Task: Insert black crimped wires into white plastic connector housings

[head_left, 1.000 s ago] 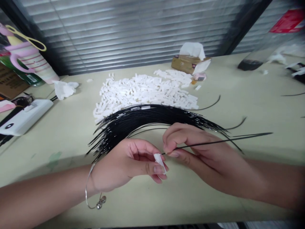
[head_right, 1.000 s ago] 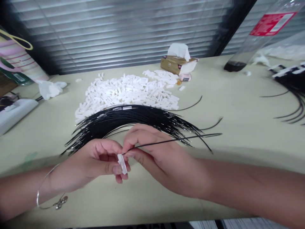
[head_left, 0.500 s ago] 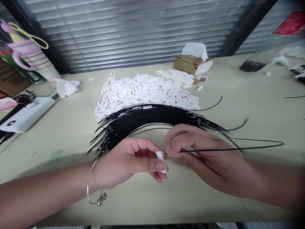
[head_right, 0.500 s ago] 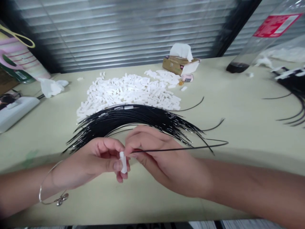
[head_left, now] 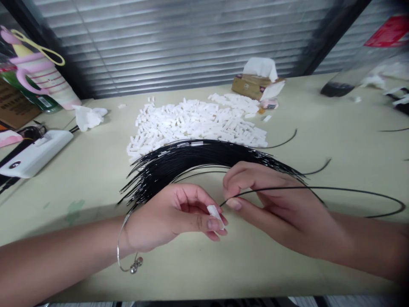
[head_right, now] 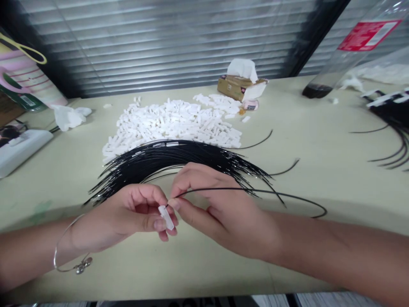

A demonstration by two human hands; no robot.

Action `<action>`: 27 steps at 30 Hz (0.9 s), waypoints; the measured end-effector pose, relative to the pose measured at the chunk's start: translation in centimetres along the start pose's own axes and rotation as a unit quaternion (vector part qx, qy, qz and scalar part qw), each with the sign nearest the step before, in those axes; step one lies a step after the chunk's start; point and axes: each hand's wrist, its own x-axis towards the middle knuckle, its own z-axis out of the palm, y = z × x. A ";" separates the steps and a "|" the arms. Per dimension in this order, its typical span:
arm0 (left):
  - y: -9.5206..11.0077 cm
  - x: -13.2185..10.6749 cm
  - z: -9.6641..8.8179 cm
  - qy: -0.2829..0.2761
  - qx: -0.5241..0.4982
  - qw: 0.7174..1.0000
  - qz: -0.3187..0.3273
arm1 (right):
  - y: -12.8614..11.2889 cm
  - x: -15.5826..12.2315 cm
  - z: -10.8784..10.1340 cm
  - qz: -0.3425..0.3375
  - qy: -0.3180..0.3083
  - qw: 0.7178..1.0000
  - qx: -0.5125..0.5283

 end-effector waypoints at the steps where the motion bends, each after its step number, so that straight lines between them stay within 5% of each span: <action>1: 0.0 0.0 0.0 -0.001 -0.001 1.000 0.000 | 0.0 0.0 0.0 0.002 0.002 1.000 -0.001; 19: 0.3 0.0 0.5 0.042 0.020 0.998 -0.037 | -0.4 -0.6 0.6 0.011 -0.005 1.000 -0.015; 27: -0.1 -0.1 0.6 0.057 0.051 0.997 -0.012 | -0.5 -0.2 0.8 0.084 0.007 0.996 0.002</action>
